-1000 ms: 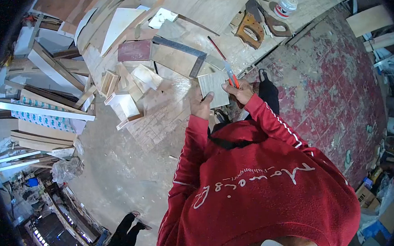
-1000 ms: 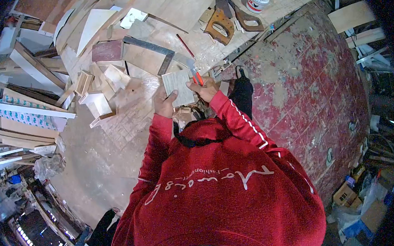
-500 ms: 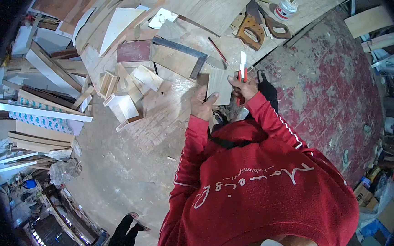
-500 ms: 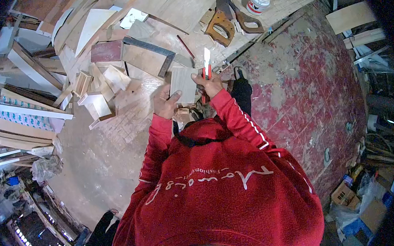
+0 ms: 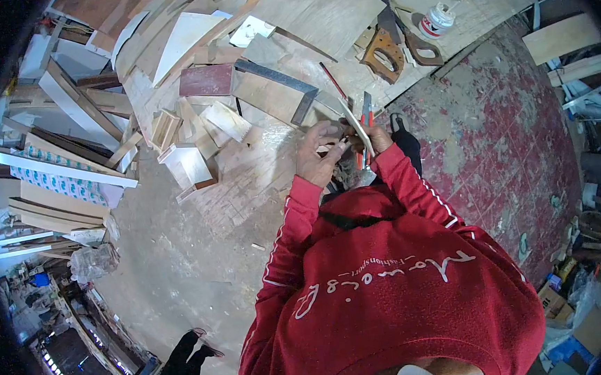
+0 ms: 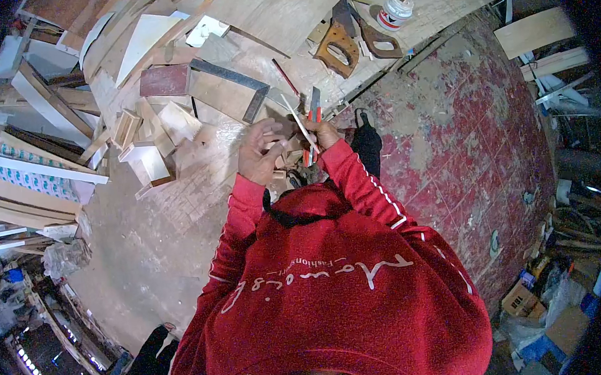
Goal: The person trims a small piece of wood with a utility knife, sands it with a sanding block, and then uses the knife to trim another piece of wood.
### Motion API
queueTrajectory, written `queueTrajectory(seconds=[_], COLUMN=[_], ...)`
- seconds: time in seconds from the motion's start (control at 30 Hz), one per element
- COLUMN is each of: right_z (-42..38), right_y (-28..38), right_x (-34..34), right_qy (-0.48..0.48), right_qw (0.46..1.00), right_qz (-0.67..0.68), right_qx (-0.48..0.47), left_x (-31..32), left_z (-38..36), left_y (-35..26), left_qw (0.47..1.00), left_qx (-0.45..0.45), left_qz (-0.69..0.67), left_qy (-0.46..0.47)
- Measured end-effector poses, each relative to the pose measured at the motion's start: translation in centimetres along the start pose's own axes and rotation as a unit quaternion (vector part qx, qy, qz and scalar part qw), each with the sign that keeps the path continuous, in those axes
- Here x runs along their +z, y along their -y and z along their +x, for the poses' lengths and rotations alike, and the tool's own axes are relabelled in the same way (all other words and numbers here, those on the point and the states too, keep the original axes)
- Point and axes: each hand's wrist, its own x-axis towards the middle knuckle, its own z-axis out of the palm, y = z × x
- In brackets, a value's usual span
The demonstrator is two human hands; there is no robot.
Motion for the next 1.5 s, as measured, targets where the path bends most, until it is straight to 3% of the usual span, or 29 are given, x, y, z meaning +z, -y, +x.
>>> queueTrajectory(seconds=[0.1,0.13,0.2,0.27,0.33,0.4,0.47,0.57,0.63,0.67,0.73,0.83,1.07,1.13,1.17,1.27,1.3,1.33,1.37,1.43,1.5], right_z=[-0.3,-0.1,-0.4,-1.5,-0.9,-0.6,-0.5,-2.0,-2.5,-2.7,-3.0,-3.6,-4.7,-4.8,-4.7,-4.5,-4.7,-4.9,-4.6,-4.0,-4.1], right_y=[-0.2,-0.5,-0.6,0.2,0.3,0.5,0.3,0.9,1.2,1.4,1.8,2.2,2.7,2.8,2.7,2.5,2.6,2.6,2.4,2.2,2.1], right_x=[1.5,1.7,2.8,4.9,4.0,3.6,3.8,5.9,6.2,6.3,6.6,7.4,8.3,8.3,8.2,8.6,9.4,9.8,9.4,8.7,8.5], right_qy=[-0.034,-0.072,-0.109,-0.147,-0.127,-0.098,-0.13,-0.137,-0.101,-0.102,-0.089,-0.085,-0.09,-0.094,-0.093,-0.104,-0.089,-0.073,-0.071,0.016,0.041], right_qw=[0.999,0.996,0.987,0.98,0.983,0.979,0.975,0.966,0.966,0.966,0.953,0.946,0.917,0.861,0.861,0.819,0.814,0.808,0.808,0.76,0.748], right_qz=[0.009,-0.043,-0.097,-0.112,-0.111,-0.106,-0.101,-0.125,-0.161,-0.16,-0.212,-0.245,-0.323,-0.424,-0.424,-0.464,-0.459,-0.453,-0.453,-0.528,-0.548], right_qx=[0.0,-0.031,-0.06,-0.079,-0.07,-0.141,-0.149,-0.181,-0.175,-0.176,-0.197,-0.195,-0.216,-0.265,-0.265,-0.32,-0.346,-0.371,-0.371,-0.379,-0.371], left_x=[0.1,0.2,0.6,1.0,1.0,0.3,-0.1,-0.2,-0.2,-0.4,-1.0,-1.1,-1.1,-1.0,-0.9,-0.1,0.5,0.9,1.0,1.1,0.5], left_z=[0.1,0.1,-0.3,-0.8,-1.1,-1.0,-0.7,-0.7,-1.0,-1.0,-0.8,-0.5,-0.3,0.1,0.1,0.1,-0.1,-0.2,-0.1,0.6,1.1], left_y=[-0.8,-1.3,-2.4,-2.8,-2.9,-2.6,-1.2,1.0,0.2,0.5,1.5,1.9,1.7,2.2,2.6,2.1,-0.3,-1.6,-1.5,-1.4,0.1], left_qw=[0.998,0.998,0.997,0.996,0.992,0.993,0.994,0.997,0.989,0.989,0.994,0.992,0.995,0.92,0.92,0.936,0.978,0.928,0.928,0.93,0.943], left_qx=[0.036,0.037,0.001,0.005,0.038,0.03,0.022,0.055,-0.061,-0.062,0.002,0.031,0.028,0.18,0.18,0.149,0.007,-0.137,-0.135,-0.162,-0.132], left_qz=[0.041,0.04,-0.029,-0.065,-0.116,-0.106,-0.095,-0.037,-0.102,-0.102,-0.031,-0.015,0.007,0.286,0.287,0.219,-0.046,-0.308,-0.308,-0.272,-0.258], left_qy=[0.016,0.015,0.067,0.056,0.036,0.046,0.054,-0.025,-0.09,-0.089,-0.103,-0.122,-0.097,-0.197,-0.197,-0.232,-0.203,-0.157,-0.159,-0.189,-0.166])
